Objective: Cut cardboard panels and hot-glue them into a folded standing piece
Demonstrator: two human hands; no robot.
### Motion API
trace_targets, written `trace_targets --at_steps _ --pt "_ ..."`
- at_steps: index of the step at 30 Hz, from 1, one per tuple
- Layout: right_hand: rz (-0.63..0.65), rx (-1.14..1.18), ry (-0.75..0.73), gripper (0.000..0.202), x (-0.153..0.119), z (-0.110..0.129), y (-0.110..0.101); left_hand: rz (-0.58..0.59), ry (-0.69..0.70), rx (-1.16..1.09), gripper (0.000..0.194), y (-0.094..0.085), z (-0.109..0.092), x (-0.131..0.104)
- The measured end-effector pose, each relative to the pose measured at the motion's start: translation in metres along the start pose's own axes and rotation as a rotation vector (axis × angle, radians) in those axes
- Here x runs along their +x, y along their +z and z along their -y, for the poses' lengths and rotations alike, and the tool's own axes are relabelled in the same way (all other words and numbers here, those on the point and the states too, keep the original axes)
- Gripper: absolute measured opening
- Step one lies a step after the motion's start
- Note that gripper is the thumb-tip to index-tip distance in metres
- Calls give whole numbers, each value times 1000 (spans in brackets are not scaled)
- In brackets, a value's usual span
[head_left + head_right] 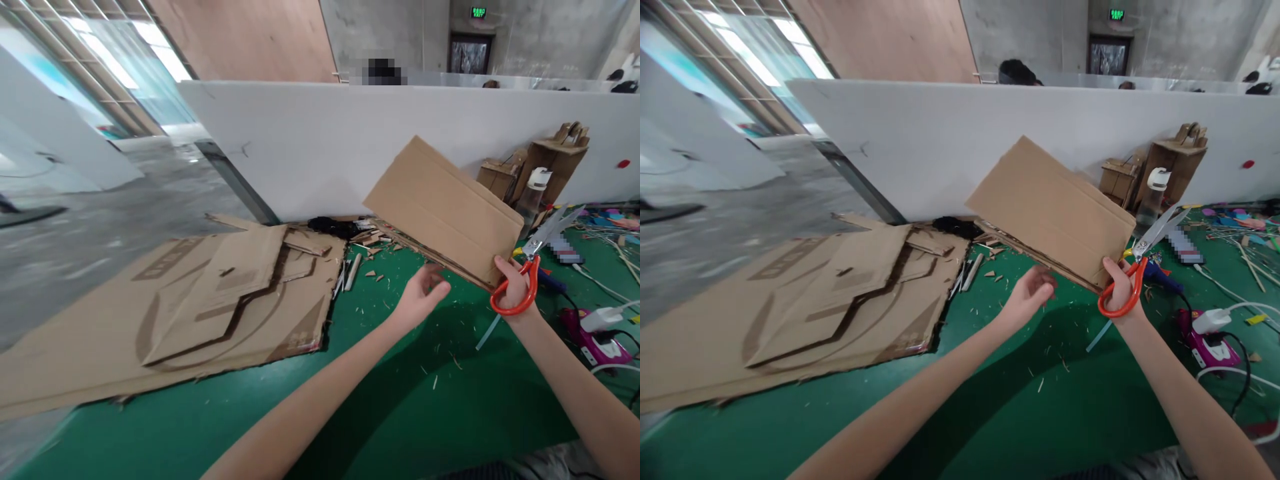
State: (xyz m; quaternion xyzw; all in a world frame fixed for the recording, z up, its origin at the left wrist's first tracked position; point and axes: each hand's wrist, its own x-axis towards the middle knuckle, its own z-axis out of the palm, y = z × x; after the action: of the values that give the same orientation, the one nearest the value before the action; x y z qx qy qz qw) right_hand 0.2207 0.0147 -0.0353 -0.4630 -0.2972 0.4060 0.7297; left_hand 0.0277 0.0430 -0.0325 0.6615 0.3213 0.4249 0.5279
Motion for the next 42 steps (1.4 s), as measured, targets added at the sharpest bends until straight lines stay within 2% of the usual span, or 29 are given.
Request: trace_targets --at_steps 2,4,7,9,12,16,18,21,25,30,36,42 --pt "37 35 31 28 -5 -1 4 -116 -69 -339 54 7 -11 9" --pt "72 50 52 29 -11 -6 9 -268 -124 -567 51 11 -23 19" --pt "98 31 61 32 -16 -14 15 -469 -166 -694 46 13 -39 28" --pt "165 -23 43 35 -17 -17 14 -500 -156 -685 40 8 -46 32" --pt "378 -189 10 36 -11 -12 1 -540 -92 -647 36 -12 -55 39" --pt "688 -595 -7 37 0 9 -24 -701 57 -652 36 -56 -69 52" --pt "744 -789 -26 39 4 17 -33 -773 127 -661 36 -78 -76 56" --pt "742 -993 -56 39 6 23 -37 -859 198 -678 32 -103 -85 58" --pt "766 -1211 -110 40 1 22 -29 -840 189 -671 31 -112 -84 57" --pt "796 -1436 -163 44 -5 19 -17 -723 131 -636 38 -97 -70 58" --pt "809 -1375 -104 47 -6 14 -16 -641 111 -617 38 -77 -59 57" --pt "847 -1322 -65 45 -8 16 -14 -629 89 -622 34 -68 -58 54"
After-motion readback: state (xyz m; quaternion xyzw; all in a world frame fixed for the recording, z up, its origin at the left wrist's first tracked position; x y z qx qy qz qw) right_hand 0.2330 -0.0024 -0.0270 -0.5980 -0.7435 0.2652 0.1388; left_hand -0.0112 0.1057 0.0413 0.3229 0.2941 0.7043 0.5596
